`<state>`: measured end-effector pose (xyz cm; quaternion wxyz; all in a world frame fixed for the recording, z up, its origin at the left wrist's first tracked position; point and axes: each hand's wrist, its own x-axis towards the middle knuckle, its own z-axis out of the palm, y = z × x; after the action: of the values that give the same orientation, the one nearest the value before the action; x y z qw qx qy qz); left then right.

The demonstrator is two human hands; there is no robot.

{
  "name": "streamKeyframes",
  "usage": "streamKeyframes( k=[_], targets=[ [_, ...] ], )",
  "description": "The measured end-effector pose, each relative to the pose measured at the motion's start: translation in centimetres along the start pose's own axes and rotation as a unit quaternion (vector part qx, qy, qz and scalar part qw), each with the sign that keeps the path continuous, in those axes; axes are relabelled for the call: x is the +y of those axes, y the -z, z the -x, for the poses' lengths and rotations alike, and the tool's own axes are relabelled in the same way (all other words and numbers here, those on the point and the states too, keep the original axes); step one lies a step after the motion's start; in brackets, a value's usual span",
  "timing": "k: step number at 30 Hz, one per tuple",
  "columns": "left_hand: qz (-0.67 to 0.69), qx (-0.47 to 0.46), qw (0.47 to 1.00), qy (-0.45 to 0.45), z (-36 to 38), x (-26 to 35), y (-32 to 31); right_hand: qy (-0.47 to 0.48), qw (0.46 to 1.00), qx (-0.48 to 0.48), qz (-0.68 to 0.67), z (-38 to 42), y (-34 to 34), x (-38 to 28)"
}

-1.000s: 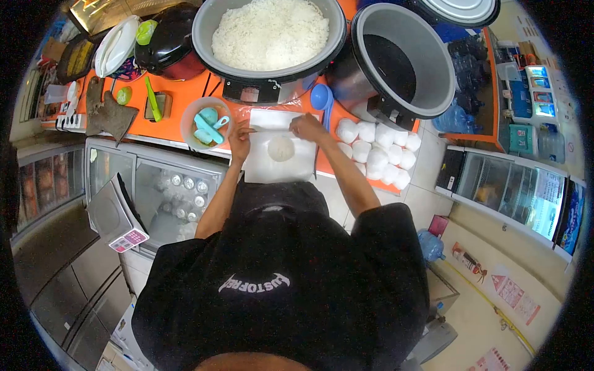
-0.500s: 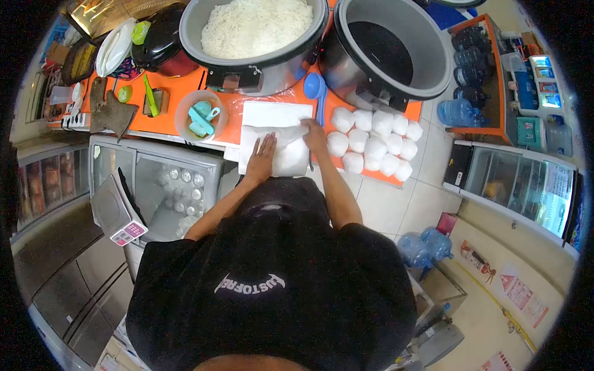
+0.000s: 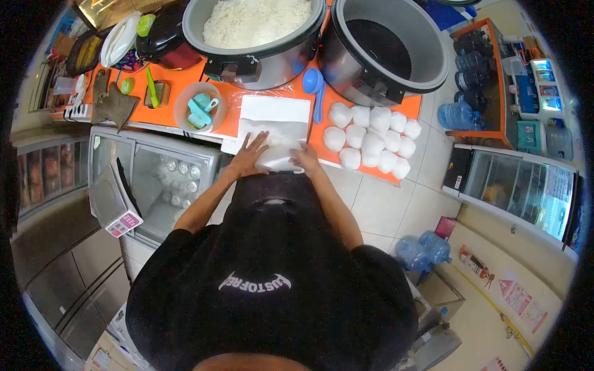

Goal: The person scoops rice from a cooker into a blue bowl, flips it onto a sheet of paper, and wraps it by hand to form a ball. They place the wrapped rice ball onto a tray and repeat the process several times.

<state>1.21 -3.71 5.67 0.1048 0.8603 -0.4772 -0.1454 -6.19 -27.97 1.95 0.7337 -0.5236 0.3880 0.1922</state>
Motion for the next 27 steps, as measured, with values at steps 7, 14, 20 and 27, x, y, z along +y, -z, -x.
streamKeyframes(
  k=[7, 14, 20, 27],
  targets=[
    [0.069, 0.045, 0.997, 0.001, -3.6, -4.0, -1.7, 0.335, 0.774, 0.075, 0.532, -0.4, -1.8, -6.9],
    [0.172, -0.003, 0.980, 0.097, -8.6, -7.4, -0.3, 0.435, 0.609, 0.055, 0.661, -1.9, -6.3, -5.6],
    [0.113, 0.081, 0.989, 0.050, -6.6, -8.3, -1.7, 0.315, 0.799, 0.015, 0.513, -3.8, -5.7, -6.7],
    [0.011, 0.183, 0.981, 0.066, -6.8, -8.1, -1.4, 0.443, 0.679, 0.067, 0.581, -6.8, -4.7, -4.9]
  ],
)
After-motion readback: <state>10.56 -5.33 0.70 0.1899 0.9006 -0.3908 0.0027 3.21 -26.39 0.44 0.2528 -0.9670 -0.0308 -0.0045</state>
